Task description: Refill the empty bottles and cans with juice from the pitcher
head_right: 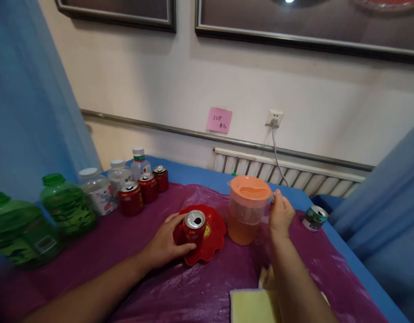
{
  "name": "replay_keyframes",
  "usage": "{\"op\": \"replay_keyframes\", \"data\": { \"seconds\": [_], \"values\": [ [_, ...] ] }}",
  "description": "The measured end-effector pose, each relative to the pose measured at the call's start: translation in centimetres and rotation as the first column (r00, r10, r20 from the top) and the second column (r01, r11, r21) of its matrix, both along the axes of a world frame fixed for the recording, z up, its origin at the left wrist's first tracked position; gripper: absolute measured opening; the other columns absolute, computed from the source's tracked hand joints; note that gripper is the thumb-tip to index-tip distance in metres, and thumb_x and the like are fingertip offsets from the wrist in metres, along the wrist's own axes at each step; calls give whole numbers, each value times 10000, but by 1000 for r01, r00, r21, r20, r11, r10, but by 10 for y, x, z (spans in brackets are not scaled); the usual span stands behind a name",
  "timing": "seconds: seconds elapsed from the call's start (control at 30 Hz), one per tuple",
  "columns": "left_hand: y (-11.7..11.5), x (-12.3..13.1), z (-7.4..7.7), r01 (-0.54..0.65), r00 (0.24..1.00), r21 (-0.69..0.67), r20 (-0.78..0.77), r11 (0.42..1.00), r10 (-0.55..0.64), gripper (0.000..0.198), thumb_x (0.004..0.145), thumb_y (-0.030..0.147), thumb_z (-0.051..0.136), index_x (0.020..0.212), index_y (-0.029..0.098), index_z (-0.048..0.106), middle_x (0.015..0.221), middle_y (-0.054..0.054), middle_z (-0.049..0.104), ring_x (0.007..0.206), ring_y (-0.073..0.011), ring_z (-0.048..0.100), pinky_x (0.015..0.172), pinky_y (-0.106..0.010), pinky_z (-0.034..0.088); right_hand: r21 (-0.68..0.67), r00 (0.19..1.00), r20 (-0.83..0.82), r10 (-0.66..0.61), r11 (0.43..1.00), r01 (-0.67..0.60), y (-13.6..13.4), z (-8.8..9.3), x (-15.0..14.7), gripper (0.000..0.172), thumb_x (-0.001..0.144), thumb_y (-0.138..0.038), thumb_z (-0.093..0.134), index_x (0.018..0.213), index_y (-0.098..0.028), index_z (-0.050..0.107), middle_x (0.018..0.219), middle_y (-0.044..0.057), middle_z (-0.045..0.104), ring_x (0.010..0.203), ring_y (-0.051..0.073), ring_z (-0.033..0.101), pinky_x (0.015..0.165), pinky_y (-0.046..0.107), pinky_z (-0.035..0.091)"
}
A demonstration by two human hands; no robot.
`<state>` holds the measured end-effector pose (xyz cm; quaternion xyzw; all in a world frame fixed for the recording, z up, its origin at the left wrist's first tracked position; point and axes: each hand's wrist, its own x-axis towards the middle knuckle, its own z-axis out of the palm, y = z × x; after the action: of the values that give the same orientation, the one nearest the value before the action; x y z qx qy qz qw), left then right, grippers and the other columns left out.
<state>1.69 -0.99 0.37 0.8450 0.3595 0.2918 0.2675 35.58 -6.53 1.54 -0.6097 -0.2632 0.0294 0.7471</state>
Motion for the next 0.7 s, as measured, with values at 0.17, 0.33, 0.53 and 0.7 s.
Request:
{"op": "replay_keyframes", "data": {
  "seconds": [0.17, 0.33, 0.53, 0.7],
  "values": [
    [2, 0, 0, -21, 1000, -2, -19, 1000, 21, 741, 662, 398, 843, 1344, 228, 608, 1373, -105, 671, 1338, -368, 546, 1180, -580, 379, 21, 995, -10, -99, 995, 99, 3, 2, 7, 391, 837, -557, 590, 648, -244, 453, 556, -61, 432, 556, 133, 432, 511, 273, 361],
    [2, 0, 2, -28, 999, -11, -22, 1000, 28, 740, 683, 408, 826, 1362, 219, 601, 1383, -123, 662, 1338, -380, 550, 1155, -590, 410, 50, 983, -16, -182, 982, 182, 6, 8, 10, 265, 778, -469, 600, 723, -233, 492, 669, -31, 511, 662, 159, 510, 632, 301, 453],
    [2, 0, 3, -56, 998, 25, 15, 998, 56, 694, 678, 429, 839, 1304, 209, 637, 1338, -133, 686, 1287, -375, 599, 1123, -579, 445, 310, 858, 228, -460, 870, 384, -25, 54, -29, 340, 778, -321, 629, 1083, -220, 519, 1318, 124, 521, 1239, 262, 517, 1009, 427, 444],
    [-1, 0, 4, -28, 997, -19, 77, 999, 30, 754, 682, 448, 843, 1349, 208, 587, 1332, -124, 690, 1234, -349, 644, 1086, -532, 496, 406, 703, 674, -227, 908, -97, -53, 76, -97, 237, 851, -188, 659, 1063, -247, 570, 1091, 69, 609, 1027, 235, 637, 950, 468, 511]
  ]
}}
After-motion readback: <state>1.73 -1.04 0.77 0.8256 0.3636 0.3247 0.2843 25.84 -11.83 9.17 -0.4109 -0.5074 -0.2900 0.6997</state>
